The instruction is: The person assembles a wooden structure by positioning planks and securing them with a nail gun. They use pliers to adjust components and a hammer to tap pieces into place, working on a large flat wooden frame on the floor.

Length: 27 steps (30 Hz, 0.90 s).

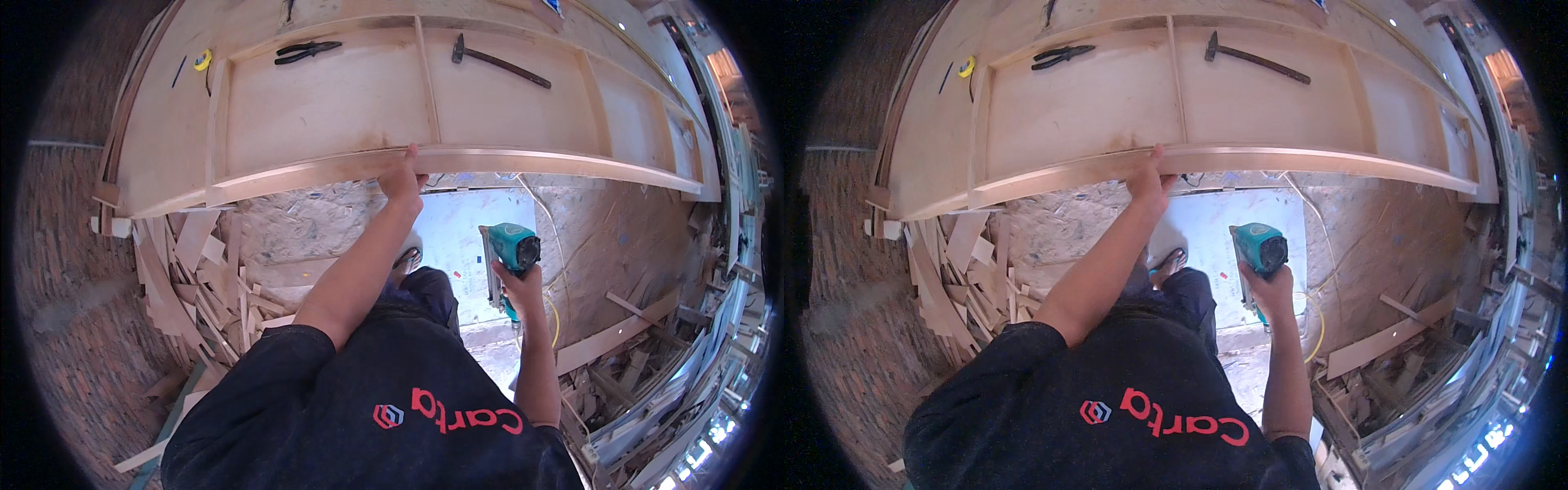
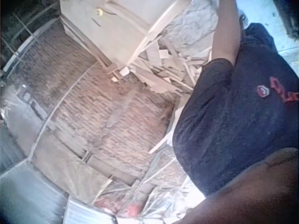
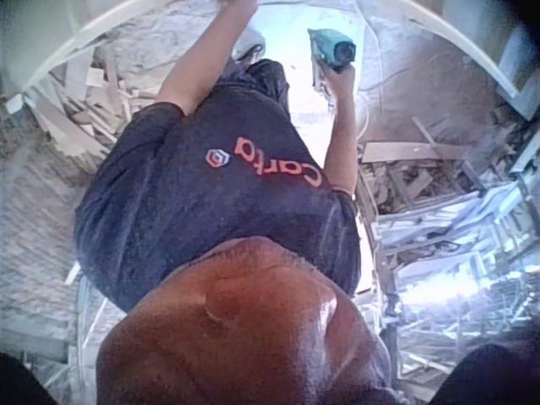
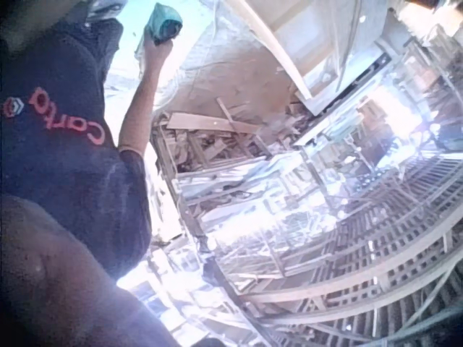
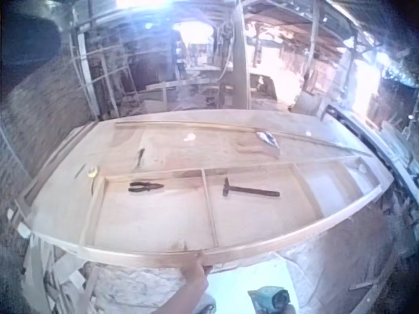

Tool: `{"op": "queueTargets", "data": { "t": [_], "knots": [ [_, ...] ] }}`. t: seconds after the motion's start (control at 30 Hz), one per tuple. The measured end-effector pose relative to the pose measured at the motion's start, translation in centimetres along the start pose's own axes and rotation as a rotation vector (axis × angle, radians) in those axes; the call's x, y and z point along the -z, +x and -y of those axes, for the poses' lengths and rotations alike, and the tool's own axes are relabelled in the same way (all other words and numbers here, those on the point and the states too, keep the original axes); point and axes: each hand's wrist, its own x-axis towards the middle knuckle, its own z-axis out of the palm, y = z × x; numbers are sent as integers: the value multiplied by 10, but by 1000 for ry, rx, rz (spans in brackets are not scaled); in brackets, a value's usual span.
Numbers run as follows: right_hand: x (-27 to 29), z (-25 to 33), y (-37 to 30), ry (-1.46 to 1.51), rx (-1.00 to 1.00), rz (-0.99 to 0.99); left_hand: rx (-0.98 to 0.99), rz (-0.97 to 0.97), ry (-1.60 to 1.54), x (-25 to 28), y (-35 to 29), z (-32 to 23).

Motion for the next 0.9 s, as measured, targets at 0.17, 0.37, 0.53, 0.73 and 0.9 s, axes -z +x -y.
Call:
{"op": "queueTargets", "data": {
  "t": [0.17, 0.37, 0.53, 0.73, 0.9],
  "knots": [
    [20, 13, 17, -792, 391, -44, -9, -112, -3, -7, -6, -2],
    [30, 47, 84, -1024, 1180, -30, -161, -126, -66, -12, -21, 2],
    [-17, 53, 132, -994, 1369, -55, -127, -111, -58, -9, -15, 2],
    [-44, 40, 137, -1041, 1302, -91, -131, -85, -42, -10, -12, 0],
    [-46, 39, 135, -1009, 1298, -128, -136, -62, -5, -9, -19, -3]
  ]
}}
